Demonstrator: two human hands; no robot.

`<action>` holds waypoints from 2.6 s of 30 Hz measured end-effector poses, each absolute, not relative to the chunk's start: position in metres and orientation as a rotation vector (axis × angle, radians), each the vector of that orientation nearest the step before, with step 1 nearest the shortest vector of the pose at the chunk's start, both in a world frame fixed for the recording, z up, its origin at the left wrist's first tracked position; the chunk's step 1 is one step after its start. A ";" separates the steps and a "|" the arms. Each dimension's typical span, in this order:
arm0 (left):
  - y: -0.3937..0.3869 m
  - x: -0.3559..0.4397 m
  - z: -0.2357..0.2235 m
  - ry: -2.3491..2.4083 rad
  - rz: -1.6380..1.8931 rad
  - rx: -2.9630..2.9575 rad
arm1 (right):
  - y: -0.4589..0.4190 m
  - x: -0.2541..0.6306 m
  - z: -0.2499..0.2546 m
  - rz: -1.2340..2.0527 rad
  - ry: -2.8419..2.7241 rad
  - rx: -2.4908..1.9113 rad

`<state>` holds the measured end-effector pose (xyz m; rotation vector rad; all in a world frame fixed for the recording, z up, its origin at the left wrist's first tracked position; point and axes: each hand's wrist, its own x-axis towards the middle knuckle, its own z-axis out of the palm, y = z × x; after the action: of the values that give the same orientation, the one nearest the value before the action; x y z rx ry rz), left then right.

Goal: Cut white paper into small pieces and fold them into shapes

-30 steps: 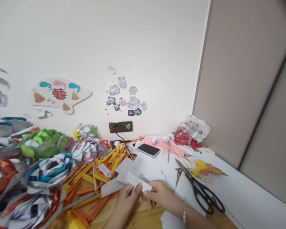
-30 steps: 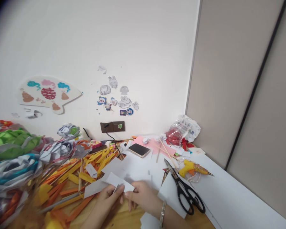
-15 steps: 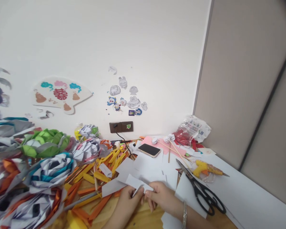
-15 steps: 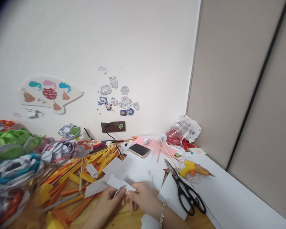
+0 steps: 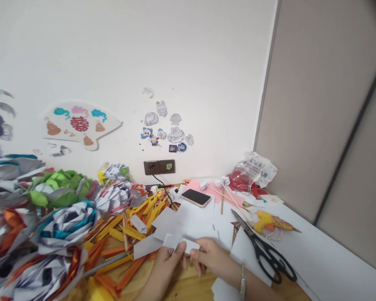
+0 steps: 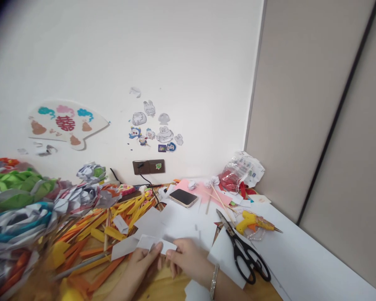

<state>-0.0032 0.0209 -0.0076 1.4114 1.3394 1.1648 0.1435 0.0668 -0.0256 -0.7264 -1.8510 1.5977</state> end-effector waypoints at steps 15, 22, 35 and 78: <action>0.037 -0.031 -0.012 1.492 1.592 1.008 | 0.072 0.144 -0.034 1.667 -1.708 -0.783; 0.029 -0.019 -0.006 1.486 1.462 1.095 | 0.073 0.142 -0.038 1.452 -1.753 -0.935; 0.031 -0.004 -0.035 1.447 1.333 1.480 | 0.062 0.135 -0.030 1.351 -1.804 -0.999; 0.030 -0.002 -0.023 1.514 1.290 1.453 | 0.043 0.147 -0.011 0.164 -2.384 -0.786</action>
<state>-0.0019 0.0295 -0.0231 1.4530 1.5144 1.2898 0.1470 0.0428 -0.0108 -0.7860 -2.3841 0.1644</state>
